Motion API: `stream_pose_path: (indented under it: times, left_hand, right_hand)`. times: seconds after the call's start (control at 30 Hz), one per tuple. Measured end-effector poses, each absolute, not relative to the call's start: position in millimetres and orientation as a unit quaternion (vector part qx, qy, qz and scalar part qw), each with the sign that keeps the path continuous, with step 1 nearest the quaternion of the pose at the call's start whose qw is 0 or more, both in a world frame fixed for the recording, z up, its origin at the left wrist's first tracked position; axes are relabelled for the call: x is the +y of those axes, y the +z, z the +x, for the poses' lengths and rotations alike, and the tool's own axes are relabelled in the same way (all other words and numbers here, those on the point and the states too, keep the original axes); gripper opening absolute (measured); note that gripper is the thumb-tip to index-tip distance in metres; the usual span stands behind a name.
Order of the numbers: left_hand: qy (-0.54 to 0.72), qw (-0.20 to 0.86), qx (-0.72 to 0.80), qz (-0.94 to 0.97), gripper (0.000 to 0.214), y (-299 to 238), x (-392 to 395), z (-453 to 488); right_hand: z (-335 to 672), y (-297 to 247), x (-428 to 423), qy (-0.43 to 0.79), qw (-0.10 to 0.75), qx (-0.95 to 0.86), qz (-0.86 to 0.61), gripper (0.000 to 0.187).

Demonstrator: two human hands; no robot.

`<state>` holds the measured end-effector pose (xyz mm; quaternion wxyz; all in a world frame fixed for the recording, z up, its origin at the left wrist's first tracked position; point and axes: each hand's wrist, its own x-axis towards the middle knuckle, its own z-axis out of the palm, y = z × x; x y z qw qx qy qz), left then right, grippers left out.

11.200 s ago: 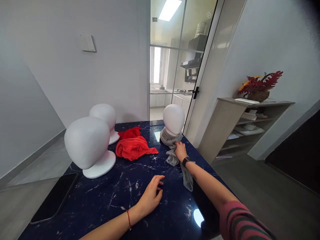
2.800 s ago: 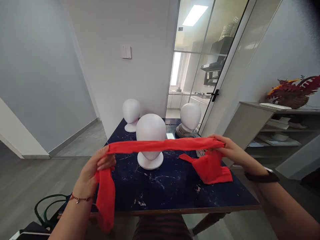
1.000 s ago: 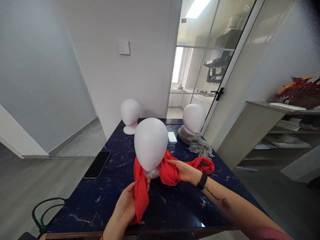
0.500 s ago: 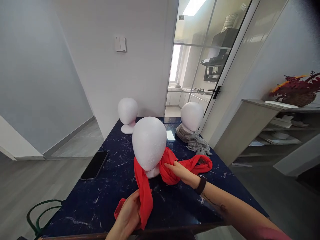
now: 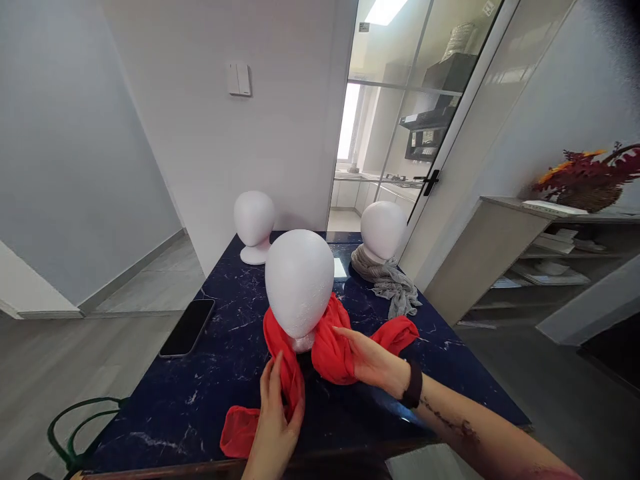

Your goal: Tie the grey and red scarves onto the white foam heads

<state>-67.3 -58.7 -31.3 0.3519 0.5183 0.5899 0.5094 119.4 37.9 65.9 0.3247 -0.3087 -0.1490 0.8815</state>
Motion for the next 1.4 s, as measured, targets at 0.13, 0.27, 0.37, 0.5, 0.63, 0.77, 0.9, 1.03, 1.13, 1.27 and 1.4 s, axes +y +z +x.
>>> stream_pose_path:
  times: [0.13,0.27,0.37,0.5,0.63,0.77,0.9,1.03,1.13,1.27,1.4]
  left_hand:
    - [0.462,0.369,0.589,0.551,0.061,-26,-51,-55]
    - [0.464,0.346,0.608,0.544,0.055,-17,-34,-45]
    - [0.496,0.341,0.615,0.510,0.038,-18,-26,-40]
    - [0.531,0.349,0.619,0.462,0.034,-24,-24,-39]
    - [0.540,0.368,0.619,0.436,0.034,-25,-24,-41]
    - [0.543,0.374,0.620,0.425,0.034,-23,-23,-41]
    - [0.541,0.378,0.620,0.425,0.031,-26,-24,-42]
    - [0.541,0.409,0.593,0.435,0.039,-33,-33,-48]
    - [0.545,0.370,0.563,0.499,0.046,-32,-47,-54]
    - [0.509,0.246,0.588,0.578,0.059,-10,-63,-64]
    - [0.515,0.284,0.551,0.592,0.066,20,-61,-70]
  right_hand:
    - [100,72,20,0.864,0.371,-0.130,-0.314,0.024]
    - [83,71,20,0.853,0.394,-0.135,-0.315,0.023]
    - [83,67,23,0.835,0.399,-0.210,-0.316,0.024]
    - [116,55,20,0.657,0.391,-0.502,-0.405,0.041]
    - [167,34,6,0.398,0.246,-0.746,-0.474,0.082]
    - [189,16,-13,0.289,0.169,-0.806,-0.487,0.038]
    - [176,29,-33,0.319,0.208,-0.796,-0.471,0.015]
    - [156,75,-47,0.405,0.228,-0.787,-0.406,0.010]
    - [142,109,-50,0.475,0.216,-0.777,-0.353,0.011]
    - [120,143,-43,0.525,0.177,-0.771,-0.315,0.015]
    - [98,165,-35,0.460,0.210,-0.822,-0.262,0.012]
